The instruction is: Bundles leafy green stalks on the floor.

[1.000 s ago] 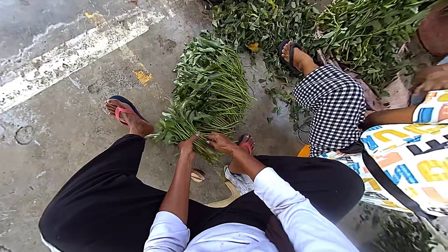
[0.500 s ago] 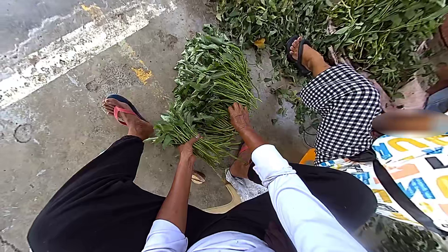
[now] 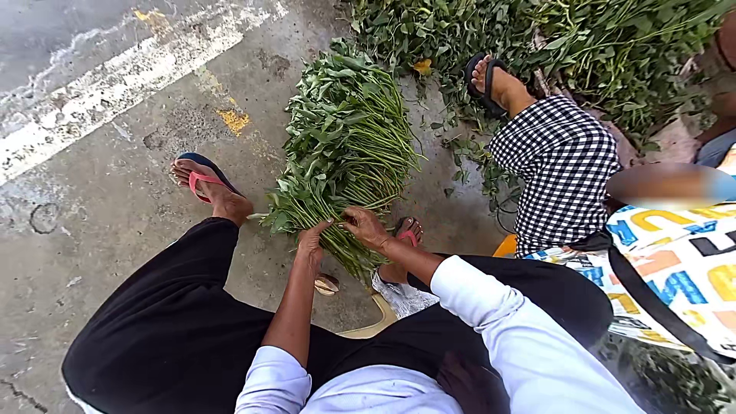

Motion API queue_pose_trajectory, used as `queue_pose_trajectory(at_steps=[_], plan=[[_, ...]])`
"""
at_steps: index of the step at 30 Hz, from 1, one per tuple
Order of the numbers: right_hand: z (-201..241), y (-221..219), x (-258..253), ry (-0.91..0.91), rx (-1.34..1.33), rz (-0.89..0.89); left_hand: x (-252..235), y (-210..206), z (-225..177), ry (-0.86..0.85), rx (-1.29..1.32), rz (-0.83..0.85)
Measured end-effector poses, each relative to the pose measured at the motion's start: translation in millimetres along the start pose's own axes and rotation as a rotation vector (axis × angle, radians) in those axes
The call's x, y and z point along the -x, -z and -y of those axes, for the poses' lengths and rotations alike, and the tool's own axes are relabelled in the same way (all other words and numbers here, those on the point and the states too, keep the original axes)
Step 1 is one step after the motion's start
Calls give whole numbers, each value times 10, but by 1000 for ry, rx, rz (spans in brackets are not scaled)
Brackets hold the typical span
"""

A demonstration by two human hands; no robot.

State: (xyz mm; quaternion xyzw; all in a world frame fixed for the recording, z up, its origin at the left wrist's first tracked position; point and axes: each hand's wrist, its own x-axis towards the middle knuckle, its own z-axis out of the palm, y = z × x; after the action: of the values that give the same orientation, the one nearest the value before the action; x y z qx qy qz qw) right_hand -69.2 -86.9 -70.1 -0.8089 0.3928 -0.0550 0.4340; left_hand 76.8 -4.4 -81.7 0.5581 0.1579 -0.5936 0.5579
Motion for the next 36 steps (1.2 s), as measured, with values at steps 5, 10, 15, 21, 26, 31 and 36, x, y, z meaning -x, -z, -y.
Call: queue_pose_trajectory(at_steps=[5,10,15,21,26,31,36], plan=[[-83,-71,71,73,-7,115,20,15,29,14,-83,-44],[-47,260,-282,-310,161,421,34,-16,5,5,-28,-146],[-498,76,-405,-231,539,386,-13,6,9,-19,42,-156],[-420,16,-364,-102,287,41,-49,7,21,-44,74,-146],[218,-140,-285,-83,-171,-133,-66,-15,56,-40,14,-121],[335,-326,-263,-85,-116,-90,-94,-4,77,-61,-101,-173],[112,70,-531,-16,153,-77,-105,-31,59,-92,-61,-140]])
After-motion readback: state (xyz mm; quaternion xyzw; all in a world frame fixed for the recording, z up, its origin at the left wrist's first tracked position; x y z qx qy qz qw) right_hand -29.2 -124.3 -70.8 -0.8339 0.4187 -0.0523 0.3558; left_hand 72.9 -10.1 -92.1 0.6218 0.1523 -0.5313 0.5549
